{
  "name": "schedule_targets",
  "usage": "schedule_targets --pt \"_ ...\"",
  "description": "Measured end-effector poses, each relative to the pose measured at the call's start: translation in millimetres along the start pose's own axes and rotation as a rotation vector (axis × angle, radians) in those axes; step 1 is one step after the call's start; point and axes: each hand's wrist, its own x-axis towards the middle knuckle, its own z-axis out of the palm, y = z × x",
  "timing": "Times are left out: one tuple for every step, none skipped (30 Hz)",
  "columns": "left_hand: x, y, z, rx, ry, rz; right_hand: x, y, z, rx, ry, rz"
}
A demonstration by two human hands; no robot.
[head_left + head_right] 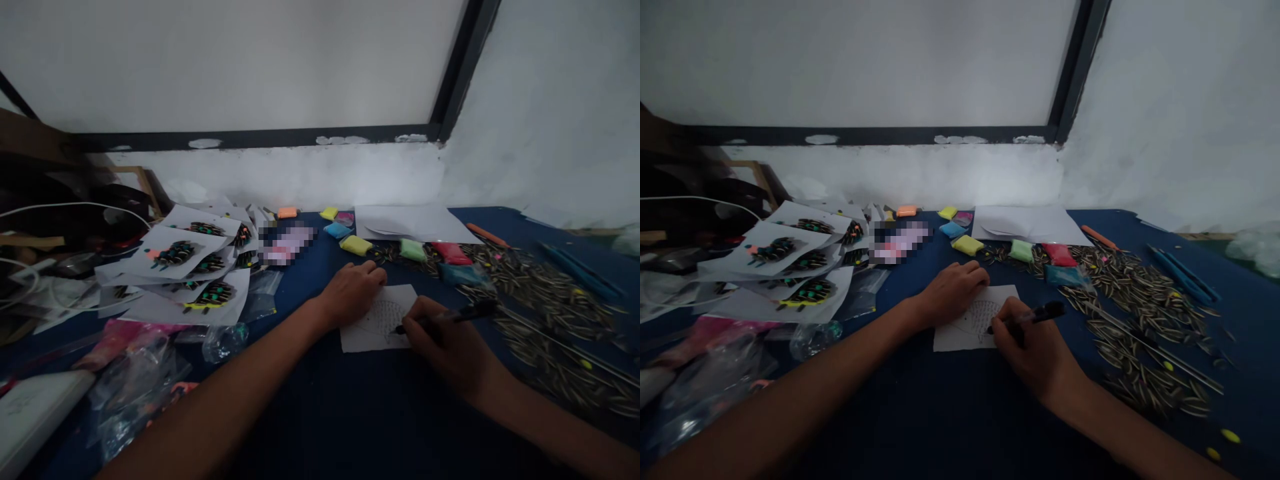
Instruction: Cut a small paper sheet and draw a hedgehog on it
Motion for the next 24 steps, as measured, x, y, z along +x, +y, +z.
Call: schedule_targets --pt "0.0 0.0 -0.2 0.000 -0.006 0.000 0.1 -0.1 0.1 0.005 0.001 0.001" --pt "0.1 0.0 -0.3 0.001 -0.014 -0.002 0.2 -0.3 0.1 0.005 0.005 0.000" --pt "0.1 -0.2 -0.2 0.003 -0.021 -0.004 0.2 -0.6 0.1 0.005 0.006 -0.004" --pt "0.2 -0.4 -0.1 0.004 -0.025 -0.005 0.0 -0.9 -0.1 0.005 0.004 -0.009" --pt "0.3 -0.6 0.1 0.004 -0.025 -0.004 -0.2 -1.1 -0.2 0.008 -0.001 -0.012" --pt "0.4 -0.7 0.3 0.004 -0.021 -0.004 -0.5 -1.2 -0.4 0.008 -0.003 -0.013" --pt "0.5 -0.7 0.4 0.003 -0.018 -0.003 -0.9 -1.0 -0.6 0.005 0.000 -0.011" --pt "0.6 -0.5 0.3 0.004 -0.016 -0.004 -1.2 -0.4 -0.8 -0.003 0.015 -0.005" --pt "0.6 -0.3 0.1 0.005 -0.018 -0.006 -1.5 0.3 -0.9 -0.017 0.036 0.006" --pt "0.7 -0.1 -0.3 0.007 -0.024 -0.008 -1.8 1.3 -0.8 -0.035 0.061 0.018" --pt "0.7 0.2 -0.7 0.009 -0.031 -0.012 -2.0 2.4 -0.7 -0.053 0.082 0.026" --pt "0.7 0.4 -1.1 0.011 -0.038 -0.013 -2.2 3.6 -0.6 -0.069 0.094 0.028" --pt "0.7 0.5 -1.5 0.011 -0.043 -0.013 -2.3 4.6 -0.4 -0.082 0.096 0.027" --pt "0.6 0.5 -1.6 0.011 -0.043 -0.013 -2.4 5.4 -0.2 -0.093 0.095 0.019" --pt "0.5 0.4 -1.6 0.009 -0.039 -0.012 -2.5 6.0 0.0 -0.100 0.093 0.009" --pt "0.4 0.2 -1.4 0.007 -0.033 -0.010 -2.6 6.3 0.1 -0.107 0.092 0.001" --pt "0.3 0.0 -1.2 0.004 -0.024 -0.007 -2.6 6.4 0.1 -0.112 0.089 -0.002" --pt "0.2 -0.3 -0.9 0.001 -0.017 -0.003 -2.6 6.2 0.0 -0.114 0.085 -0.002" --pt "0.1 -0.5 -0.6 -0.001 -0.013 -0.001 -2.4 5.9 -0.1 -0.114 0.080 -0.003" --pt "0.1 -0.6 -0.3 -0.001 -0.013 0.001 -2.3 5.4 -0.3 -0.113 0.072 -0.003" --pt "0.2 -0.7 -0.2 0.000 -0.015 0.000 -2.0 4.7 -0.5 -0.114 0.064 -0.002" --pt "0.3 -0.7 -0.1 0.003 -0.020 -0.002 -1.7 3.9 -0.7 -0.115 0.060 -0.006" --pt "0.4 -0.6 -0.1 0.006 -0.027 -0.005 -1.4 3.2 -0.8 -0.117 0.059 -0.012" --pt "0.6 -0.5 -0.2 0.010 -0.033 -0.008 -1.2 2.5 -1.0 -0.118 0.060 -0.016"
